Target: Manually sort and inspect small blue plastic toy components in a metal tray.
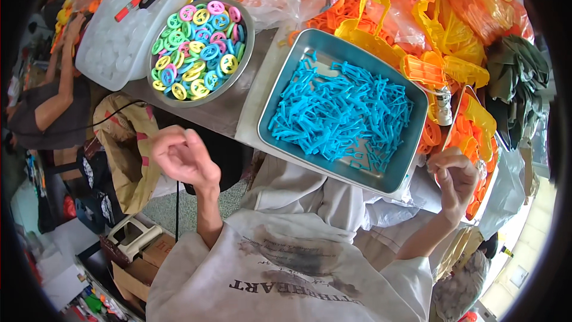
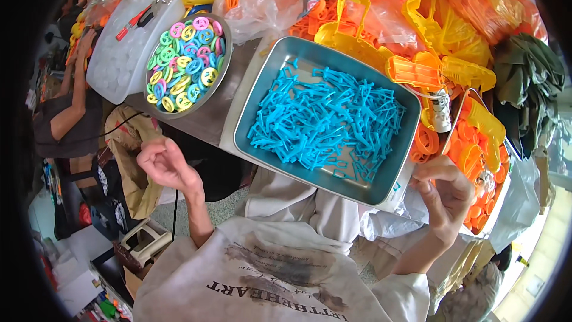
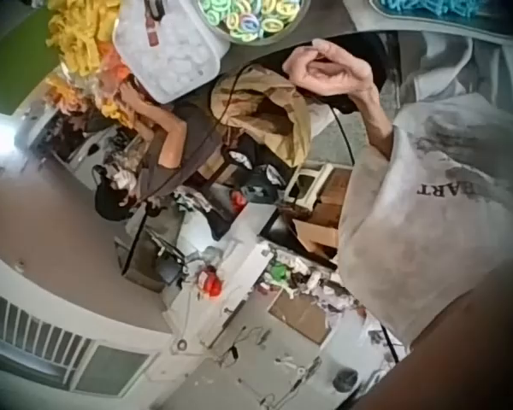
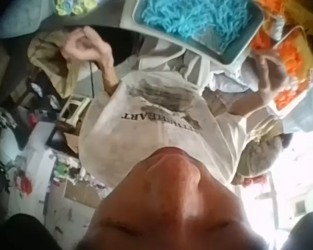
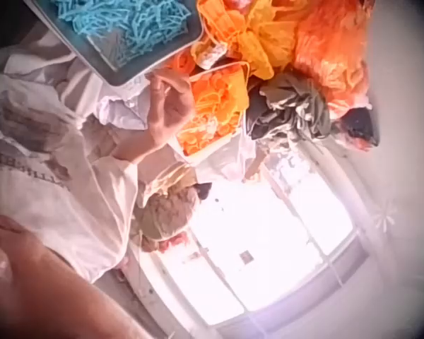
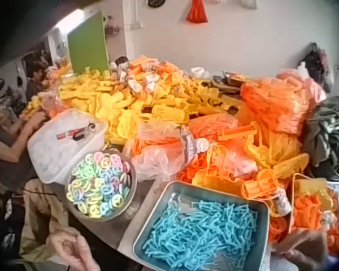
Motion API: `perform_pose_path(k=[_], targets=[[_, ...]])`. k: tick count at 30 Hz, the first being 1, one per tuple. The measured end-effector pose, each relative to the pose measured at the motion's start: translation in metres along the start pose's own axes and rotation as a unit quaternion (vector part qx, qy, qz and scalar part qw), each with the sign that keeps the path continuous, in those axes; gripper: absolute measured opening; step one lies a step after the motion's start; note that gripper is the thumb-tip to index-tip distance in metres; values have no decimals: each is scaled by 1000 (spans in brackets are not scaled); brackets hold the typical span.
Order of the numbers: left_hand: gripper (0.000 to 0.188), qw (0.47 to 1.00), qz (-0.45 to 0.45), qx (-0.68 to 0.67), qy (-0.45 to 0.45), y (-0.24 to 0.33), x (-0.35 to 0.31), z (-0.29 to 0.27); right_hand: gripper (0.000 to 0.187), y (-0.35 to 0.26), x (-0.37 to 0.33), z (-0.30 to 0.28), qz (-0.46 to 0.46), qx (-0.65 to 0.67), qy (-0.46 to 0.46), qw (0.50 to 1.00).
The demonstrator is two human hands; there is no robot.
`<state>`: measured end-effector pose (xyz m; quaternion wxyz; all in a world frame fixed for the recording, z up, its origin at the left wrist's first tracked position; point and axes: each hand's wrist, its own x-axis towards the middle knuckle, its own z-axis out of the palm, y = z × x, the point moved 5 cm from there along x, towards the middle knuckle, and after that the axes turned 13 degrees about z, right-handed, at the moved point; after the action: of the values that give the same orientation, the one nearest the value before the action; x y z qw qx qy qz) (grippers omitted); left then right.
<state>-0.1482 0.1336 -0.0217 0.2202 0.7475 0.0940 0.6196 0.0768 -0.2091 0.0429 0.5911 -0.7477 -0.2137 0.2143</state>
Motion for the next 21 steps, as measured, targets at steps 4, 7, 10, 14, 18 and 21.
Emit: perform_pose_path(k=[4,7,10,14,18,21], targets=[[21,948,-71,-97,-294,38,24,69,12,-15,39,34,-6,-148,-61,987],[32,883,60,-25,-465,53,19,116,21,-6,80,72,-5,-251,-149,957],[24,850,67,32,-522,53,7,132,19,17,98,107,-106,-306,-152,934],[16,871,4,-25,-491,51,8,131,13,27,99,103,-92,-336,-184,919],[17,889,-74,-88,-443,45,12,125,8,26,102,93,-23,-319,-251,914],[18,893,-125,-146,-407,42,12,130,7,29,98,85,-21,-321,-275,906]])
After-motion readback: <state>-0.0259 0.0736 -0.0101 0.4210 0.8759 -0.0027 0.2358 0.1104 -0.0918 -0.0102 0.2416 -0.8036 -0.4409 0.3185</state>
